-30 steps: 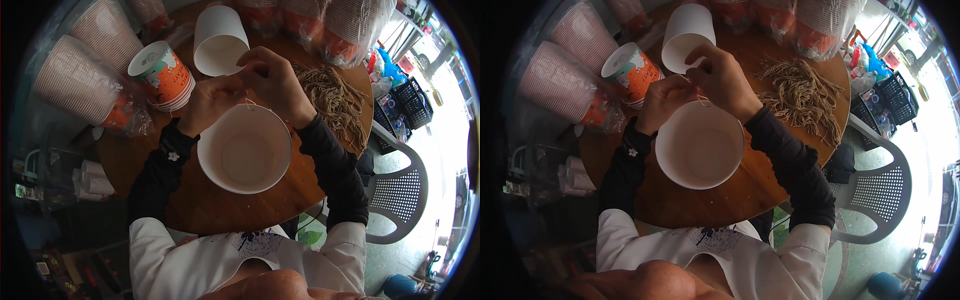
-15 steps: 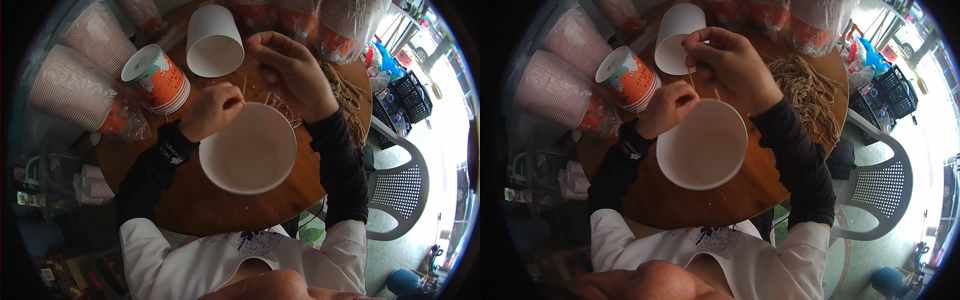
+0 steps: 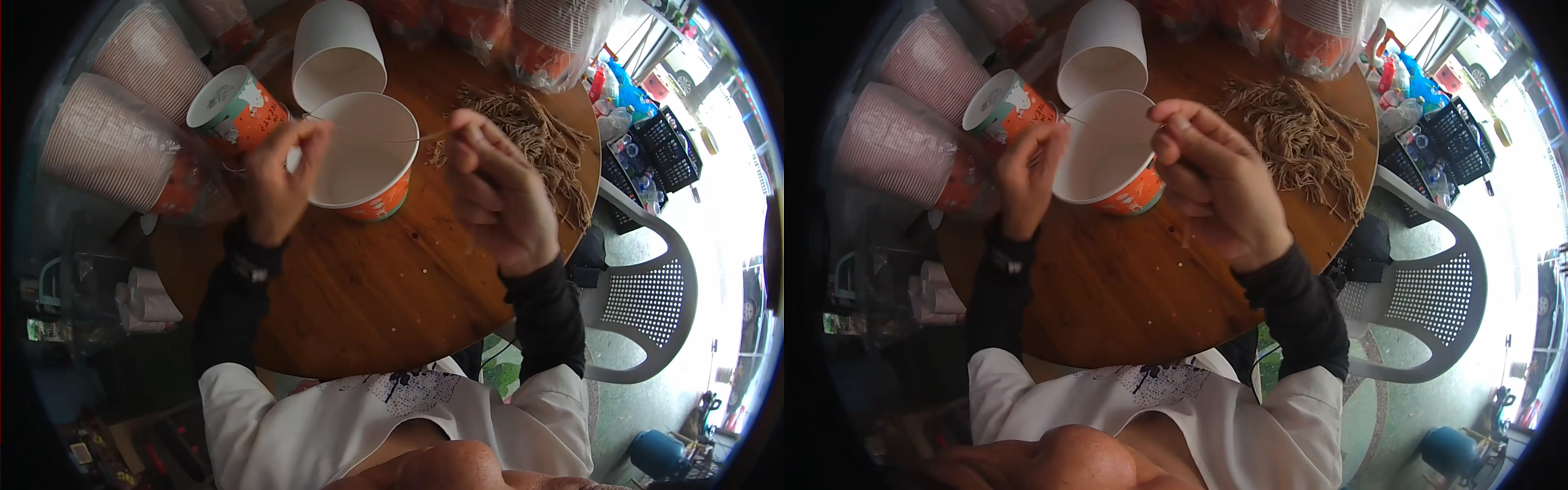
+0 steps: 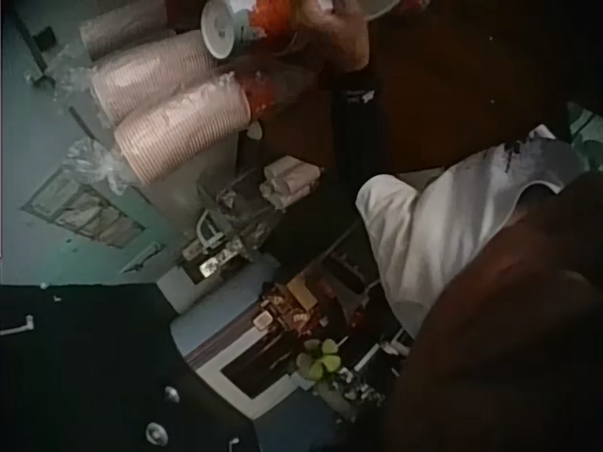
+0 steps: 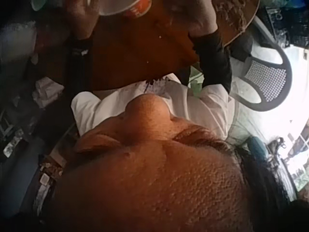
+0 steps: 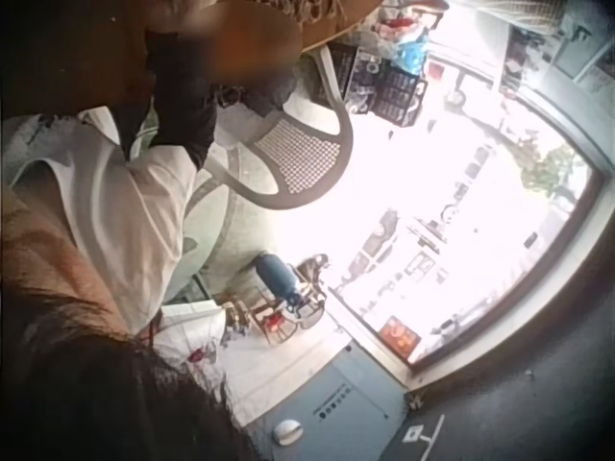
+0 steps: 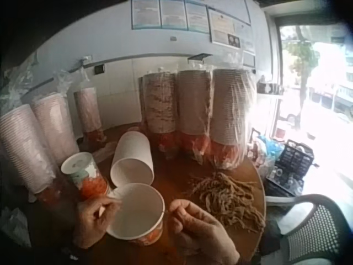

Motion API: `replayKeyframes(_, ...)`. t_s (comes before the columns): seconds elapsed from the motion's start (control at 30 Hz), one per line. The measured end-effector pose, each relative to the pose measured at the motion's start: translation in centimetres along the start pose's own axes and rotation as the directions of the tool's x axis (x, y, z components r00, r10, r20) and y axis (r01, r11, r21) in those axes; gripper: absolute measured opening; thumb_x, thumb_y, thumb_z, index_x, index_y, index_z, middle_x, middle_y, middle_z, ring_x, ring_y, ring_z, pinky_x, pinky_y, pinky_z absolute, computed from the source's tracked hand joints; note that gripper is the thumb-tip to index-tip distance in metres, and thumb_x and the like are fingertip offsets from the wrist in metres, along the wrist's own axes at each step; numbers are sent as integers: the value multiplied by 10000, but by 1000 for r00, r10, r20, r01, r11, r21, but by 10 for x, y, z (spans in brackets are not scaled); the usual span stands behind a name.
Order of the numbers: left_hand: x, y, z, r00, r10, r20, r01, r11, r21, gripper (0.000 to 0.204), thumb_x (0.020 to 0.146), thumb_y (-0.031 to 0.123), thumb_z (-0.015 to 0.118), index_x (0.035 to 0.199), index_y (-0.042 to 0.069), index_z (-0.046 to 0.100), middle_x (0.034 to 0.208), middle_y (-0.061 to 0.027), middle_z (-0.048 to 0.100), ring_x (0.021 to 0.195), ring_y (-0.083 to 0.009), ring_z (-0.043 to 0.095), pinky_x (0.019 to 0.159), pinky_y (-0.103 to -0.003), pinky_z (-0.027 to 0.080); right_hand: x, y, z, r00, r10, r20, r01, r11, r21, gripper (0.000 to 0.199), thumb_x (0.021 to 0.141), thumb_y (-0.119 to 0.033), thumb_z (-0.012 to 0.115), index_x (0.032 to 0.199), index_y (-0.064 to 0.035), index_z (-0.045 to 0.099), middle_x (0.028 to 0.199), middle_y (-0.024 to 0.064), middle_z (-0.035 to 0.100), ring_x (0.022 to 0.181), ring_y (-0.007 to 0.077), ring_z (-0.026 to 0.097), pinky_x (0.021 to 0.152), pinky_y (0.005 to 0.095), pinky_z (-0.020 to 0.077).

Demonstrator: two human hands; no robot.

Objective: Threading rope handles through pre-punched holes in paper bowls to assemble them.

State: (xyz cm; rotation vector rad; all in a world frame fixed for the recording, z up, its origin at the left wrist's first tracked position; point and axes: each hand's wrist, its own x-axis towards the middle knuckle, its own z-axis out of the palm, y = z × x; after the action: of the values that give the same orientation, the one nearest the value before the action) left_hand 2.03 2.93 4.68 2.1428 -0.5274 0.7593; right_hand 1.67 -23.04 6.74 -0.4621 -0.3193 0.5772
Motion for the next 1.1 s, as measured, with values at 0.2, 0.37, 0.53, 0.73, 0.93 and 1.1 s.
replayKeyframes(0.2, -60, 68, 32, 908, -227, 351, 386, 779, -494, 244, 977, 206, 585, 1004, -27, 651, 873, -48, 659, 810, -71, 595, 722, -226, 487, 13, 43, -5, 997, -9, -82, 21, 990, 142, 171, 1023, -153, 448, 1118, -47, 543, 840, 8, 552, 557, 43, 375, 454, 180, 314)
replayKeyframes(0.37, -77, 76, 46, 840, -315, 442, 542, 527, -654, 285, 986, 249, 573, 896, -14, 636, 793, -34, 633, 708, -68, 568, 626, -214, 441, 15, 51, -10, 992, -103, -78, 112, 986, 124, 164, 1018, -158, 466, 1120, -54, 541, 831, 6, 548, 566, 44, 394, 450, 181, 319)
replayKeyframes(0.53, -80, 72, 53, 843, -319, 433, 514, 715, -473, 268, 978, 223, 582, 857, -13, 620, 719, -33, 610, 641, -84, 566, 582, -233, 447, 7, 59, -12, 958, -227, -175, 230, 973, -5, 153, 1015, -170, 484, 1104, -66, 552, 834, 6, 553, 565, 49, 426, 461, 184, 355)
replayKeyframes(0.73, -61, 76, 34, 909, -180, 376, 307, 900, -311, 256, 947, 180, 626, 763, 4, 599, 636, -36, 568, 558, -72, 505, 508, -250, 405, -17, 58, -32, 920, -296, -255, 119, 834, -539, 168, 1011, -146, 490, 1118, -52, 581, 862, 7, 578, 609, 70, 508, 526, 204, 418)
replayKeyframes(0.93, -39, 79, -2, 621, -249, 743, 617, 740, -268, 268, 952, 184, 620, 754, 5, 599, 622, -14, 569, 580, -56, 495, 513, -263, 408, -44, 55, -30, 988, -138, -75, 38, 673, -739, 202, 1009, -142, 492, 1150, -35, 591, 876, 8, 587, 715, 61, 558, 627, 220, 464)
replayKeyframes(1.1, -44, 80, -6, 730, -156, 666, 331, 933, -145, 257, 921, 162, 656, 737, -2, 583, 631, -53, 586, 552, -119, 517, 518, -278, 430, -42, 72, -28, 998, -50, 38, 62, 719, -693, 149, 972, -103, 554, 1092, -18, 578, 912, 20, 611, 782, 84, 581, 664, 234, 482)
